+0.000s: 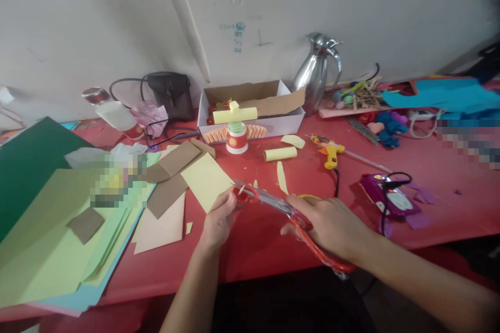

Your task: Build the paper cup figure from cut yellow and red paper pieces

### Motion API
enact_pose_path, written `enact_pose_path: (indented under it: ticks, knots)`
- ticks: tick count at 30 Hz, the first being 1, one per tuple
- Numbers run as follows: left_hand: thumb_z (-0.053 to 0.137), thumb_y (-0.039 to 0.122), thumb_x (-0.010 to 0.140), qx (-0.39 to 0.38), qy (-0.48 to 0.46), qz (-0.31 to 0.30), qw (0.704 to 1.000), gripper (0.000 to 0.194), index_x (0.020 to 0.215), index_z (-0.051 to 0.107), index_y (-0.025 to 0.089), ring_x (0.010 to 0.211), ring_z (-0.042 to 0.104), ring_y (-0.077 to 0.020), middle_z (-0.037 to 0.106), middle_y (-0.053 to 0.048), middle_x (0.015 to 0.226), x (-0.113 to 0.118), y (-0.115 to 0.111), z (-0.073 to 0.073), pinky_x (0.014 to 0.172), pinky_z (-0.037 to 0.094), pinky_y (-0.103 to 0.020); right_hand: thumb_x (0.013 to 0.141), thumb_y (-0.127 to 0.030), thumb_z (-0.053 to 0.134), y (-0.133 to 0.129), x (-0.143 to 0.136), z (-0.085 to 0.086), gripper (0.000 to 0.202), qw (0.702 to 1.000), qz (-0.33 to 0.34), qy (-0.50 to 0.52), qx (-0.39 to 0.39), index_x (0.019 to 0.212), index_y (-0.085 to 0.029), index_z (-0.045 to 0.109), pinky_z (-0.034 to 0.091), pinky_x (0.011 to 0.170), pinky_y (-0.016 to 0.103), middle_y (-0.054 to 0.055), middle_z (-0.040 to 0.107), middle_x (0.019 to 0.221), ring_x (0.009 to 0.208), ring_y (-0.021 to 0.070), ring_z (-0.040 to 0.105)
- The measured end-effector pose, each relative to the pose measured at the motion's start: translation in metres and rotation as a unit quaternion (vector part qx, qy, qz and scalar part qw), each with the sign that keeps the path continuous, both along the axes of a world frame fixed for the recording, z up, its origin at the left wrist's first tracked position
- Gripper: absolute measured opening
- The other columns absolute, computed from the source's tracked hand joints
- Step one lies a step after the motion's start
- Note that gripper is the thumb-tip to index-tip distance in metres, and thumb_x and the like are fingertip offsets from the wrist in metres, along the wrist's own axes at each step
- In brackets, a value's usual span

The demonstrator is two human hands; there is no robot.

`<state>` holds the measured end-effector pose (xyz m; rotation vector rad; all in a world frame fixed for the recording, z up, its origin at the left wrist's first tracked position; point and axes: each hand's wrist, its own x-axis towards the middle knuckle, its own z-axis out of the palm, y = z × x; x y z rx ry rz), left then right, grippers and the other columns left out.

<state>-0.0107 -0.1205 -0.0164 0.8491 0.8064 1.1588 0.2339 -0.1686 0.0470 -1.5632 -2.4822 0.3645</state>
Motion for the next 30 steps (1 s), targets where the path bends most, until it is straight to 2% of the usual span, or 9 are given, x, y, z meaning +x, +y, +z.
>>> enact_pose_path:
  ticks: [3, 6, 8, 12, 15, 18, 22, 25, 30]
  knots:
    - [0.069, 0.043, 0.08, 0.008, -0.017, 0.001, 1.0, 0.025, 0.08, 0.073, 0.018, 0.074, 0.056, -0.0177, 0.067, -0.006, 0.082, 0.001, 0.001, 0.003, 0.07, 0.043, -0.03, 0.095, -0.047, 0.052, -0.002, 0.002, -0.001, 0.028, 1.0, 0.007, 0.001, 0.01, 0.105, -0.021, 0.055, 0.039, 0.056, 0.029, 0.004, 0.073, 0.086, 0.073, 0.0237, 0.071]
    - [0.061, 0.048, 0.086, 0.024, -0.017, -0.004, 1.0, 0.034, 0.082, 0.072, 0.016, 0.062, 0.042, -0.0125, 0.058, -0.003, 0.072, 0.005, 0.001, 0.007, 0.062, 0.036, -0.028, 0.096, -0.045, 0.052, -0.003, 0.001, -0.004, 0.025, 1.0, 0.004, 0.007, 0.008, 0.102, -0.021, 0.055, 0.04, 0.056, 0.029, 0.003, 0.073, 0.084, 0.072, 0.0226, 0.071]
    - [0.054, 0.052, 0.09, 0.05, -0.007, -0.008, 0.999, 0.039, 0.083, 0.07, 0.016, 0.062, 0.038, -0.0124, 0.054, -0.003, 0.072, 0.009, 0.001, 0.01, 0.062, 0.033, -0.028, 0.096, -0.044, 0.052, -0.004, -0.001, -0.007, 0.025, 1.0, -0.009, 0.006, 0.01, 0.104, -0.021, 0.055, 0.04, 0.056, 0.028, 0.004, 0.072, 0.083, 0.072, 0.0224, 0.071]
    - [0.057, 0.049, 0.089, 0.1, 0.065, 0.025, 0.993, 0.033, 0.084, 0.067, 0.018, 0.07, 0.042, -0.0149, 0.052, -0.002, 0.074, 0.015, 0.0, 0.012, 0.069, 0.034, -0.029, 0.095, -0.048, 0.05, -0.002, -0.006, -0.01, 0.033, 0.998, -0.05, -0.02, 0.031, 0.111, -0.02, 0.055, 0.039, 0.055, 0.029, 0.006, 0.071, 0.086, 0.074, 0.0246, 0.07]
    - [0.061, 0.045, 0.088, 0.095, 0.088, 0.027, 0.991, 0.027, 0.086, 0.067, 0.018, 0.07, 0.041, -0.0146, 0.054, -0.001, 0.074, 0.015, -0.001, 0.011, 0.069, 0.034, -0.028, 0.091, -0.055, 0.055, -0.002, -0.008, -0.008, 0.04, 0.998, -0.055, -0.016, 0.028, 0.112, -0.021, 0.055, 0.038, 0.057, 0.029, 0.006, 0.07, 0.091, 0.08, 0.0257, 0.069]
    - [0.059, 0.045, 0.089, 0.095, 0.081, -0.001, 0.992, 0.029, 0.083, 0.068, 0.018, 0.069, 0.043, -0.0148, 0.056, -0.002, 0.074, 0.014, -0.002, 0.009, 0.068, 0.035, -0.027, 0.088, -0.057, 0.057, -0.002, -0.01, -0.005, 0.044, 0.998, -0.054, -0.011, 0.026, 0.113, -0.021, 0.054, 0.039, 0.059, 0.028, 0.007, 0.07, 0.092, 0.083, 0.0257, 0.068]
    - [0.06, 0.044, 0.088, 0.088, 0.073, -0.006, 0.993, 0.028, 0.083, 0.067, 0.018, 0.068, 0.043, -0.0143, 0.059, -0.002, 0.076, 0.012, -0.003, 0.009, 0.068, 0.035, -0.028, 0.092, -0.053, 0.054, 0.0, -0.011, -0.004, 0.037, 0.998, -0.054, -0.016, 0.022, 0.11, -0.021, 0.055, 0.039, 0.058, 0.028, 0.006, 0.07, 0.087, 0.079, 0.0254, 0.069]
    - [0.059, 0.046, 0.088, 0.073, 0.039, -0.012, 0.996, 0.031, 0.077, 0.064, 0.017, 0.066, 0.041, -0.0135, 0.054, -0.002, 0.072, 0.011, -0.002, 0.01, 0.066, 0.034, -0.028, 0.095, -0.051, 0.05, 0.0, -0.011, -0.006, 0.033, 0.999, -0.049, -0.001, 0.01, 0.105, -0.02, 0.056, 0.04, 0.057, 0.028, 0.006, 0.071, 0.083, 0.074, 0.0246, 0.07]
    - [0.049, 0.046, 0.094, 0.084, 0.013, -0.034, 0.996, 0.04, 0.07, 0.059, 0.016, 0.067, 0.041, -0.0144, 0.048, -0.002, 0.07, 0.01, -0.002, 0.015, 0.066, 0.035, -0.029, 0.096, -0.049, 0.049, 0.001, -0.008, -0.009, 0.029, 0.992, -0.06, 0.094, -0.062, 0.101, -0.021, 0.055, 0.041, 0.055, 0.026, 0.003, 0.071, 0.075, 0.065, 0.0201, 0.068]
